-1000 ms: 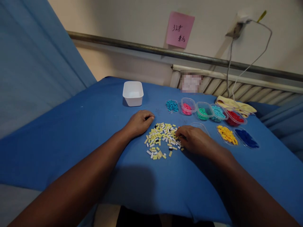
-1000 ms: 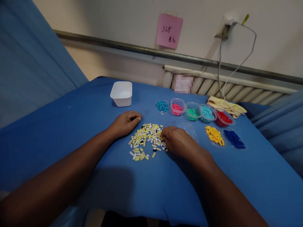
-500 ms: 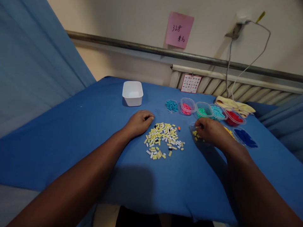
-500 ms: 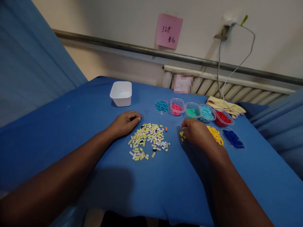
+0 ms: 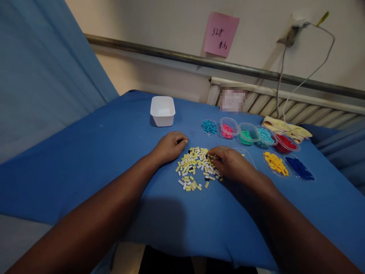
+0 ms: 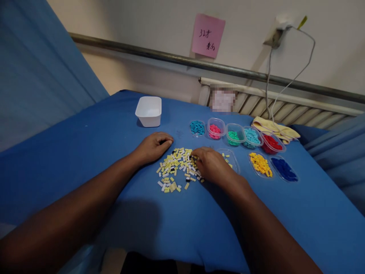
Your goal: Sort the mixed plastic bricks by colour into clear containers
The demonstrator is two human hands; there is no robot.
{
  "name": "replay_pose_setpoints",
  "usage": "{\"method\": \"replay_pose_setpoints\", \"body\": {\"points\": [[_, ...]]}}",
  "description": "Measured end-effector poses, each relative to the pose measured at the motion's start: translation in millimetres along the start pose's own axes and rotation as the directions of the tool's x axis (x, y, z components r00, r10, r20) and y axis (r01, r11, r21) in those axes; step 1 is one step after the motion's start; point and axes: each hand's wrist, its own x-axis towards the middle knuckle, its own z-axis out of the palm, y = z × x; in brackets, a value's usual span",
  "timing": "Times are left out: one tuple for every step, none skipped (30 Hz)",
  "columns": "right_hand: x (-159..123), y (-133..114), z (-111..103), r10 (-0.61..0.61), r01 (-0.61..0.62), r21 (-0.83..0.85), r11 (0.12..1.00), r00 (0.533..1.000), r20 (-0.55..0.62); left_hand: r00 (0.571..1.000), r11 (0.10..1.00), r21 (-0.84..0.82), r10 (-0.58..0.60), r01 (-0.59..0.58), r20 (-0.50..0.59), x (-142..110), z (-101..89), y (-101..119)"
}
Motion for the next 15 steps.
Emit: {"method": "replay_pose_setpoints", "body": {"points": [[0.5, 0.3, -1.2, 0.003, -0.003, -0.011, 1.0, 1.0, 0.012, 1.0, 1.0, -0.004, 0.002, -0.002, -0.002, 0.0, 0.2, -0.4], [0.9, -0.4, -2.5, 0.003, -0.002, -0.025, 1.0, 1.0, 0.022, 1.0, 1.0, -0.007, 0.005, -0.005, -0.004, 0.0, 0.3, -0.6], [1.3, -1.9, -3.7, 0.001, 0.001, -0.04, 0.999, 0.999, 0.032, 1.0, 1.0, -0.008, 0.006, -0.006, -0.003, 0.1, 0.3, -0.6], [1.7, -4.0, -4.7, 0.0, 0.003, -0.058, 0.998, 0.999, 0.042, 1.0, 1.0, -0.008, 0.006, -0.006, -0.002, 0.2, 0.2, -0.4], [1.8, -6.5, -5.8, 0.001, 0.003, -0.075, 0.997, 0.999, 0.053, 1.0, 1.0, -0.005, 0.004, -0.004, -0.002, 0.3, 0.1, 0.0], [1.8, -9.0, -6.7, 0.004, 0.002, -0.09, 0.996, 0.998, 0.065, 1.0, 1.0, -0.001, 0.002, -0.002, -0.003, 0.3, -0.1, 0.5], [1.6, -11.2, -7.7, 0.007, 0.001, -0.099, 0.995, 0.997, 0.078, 1.0, 1.0, 0.002, -0.001, 0.001, -0.004, 0.3, -0.2, 1.0], [1.2, -12.8, -8.6, 0.011, -0.001, -0.103, 0.995, 0.996, 0.087, 1.0, 1.0, 0.004, -0.004, 0.004, -0.005, 0.3, -0.2, 1.4], [0.7, -13.6, -9.5, 0.015, -0.005, -0.104, 0.995, 0.996, 0.093, 1.0, 1.0, 0.004, -0.007, 0.007, -0.007, 0.2, -0.2, 1.7], [0.2, -13.7, -10.2, 0.021, -0.011, -0.102, 0.995, 0.995, 0.096, 1.0, 1.0, 0.005, -0.009, 0.009, -0.01, 0.0, -0.1, 1.9], [-0.2, -13.2, -10.7, 0.028, -0.019, -0.099, 0.995, 0.995, 0.098, 1.0, 1.0, 0.005, -0.01, 0.01, -0.011, 0.0, 0.0, 1.8], [-0.4, -12.3, -11.0, 0.037, -0.027, -0.096, 0.995, 0.994, 0.099, 1.0, 1.0, 0.005, -0.01, 0.01, -0.01, -0.1, 0.1, 1.6], [-0.5, -11.2, -11.1, 0.047, -0.037, -0.095, 0.995, 0.994, 0.097, 1.0, 1.0, 0.005, -0.008, 0.008, -0.007, -0.1, 0.2, 1.3], [-0.5, -10.3, -11.0, 0.055, -0.046, -0.093, 0.995, 0.994, 0.096, 1.0, 1.0, 0.004, -0.006, 0.006, -0.007, 0.0, 0.3, 0.9], [-0.4, -9.6, -10.7, 0.058, -0.049, -0.091, 0.995, 0.994, 0.095, 1.0, 1.0, 0.001, -0.005, 0.005, -0.007, 0.0, 0.4, 0.5]]}}
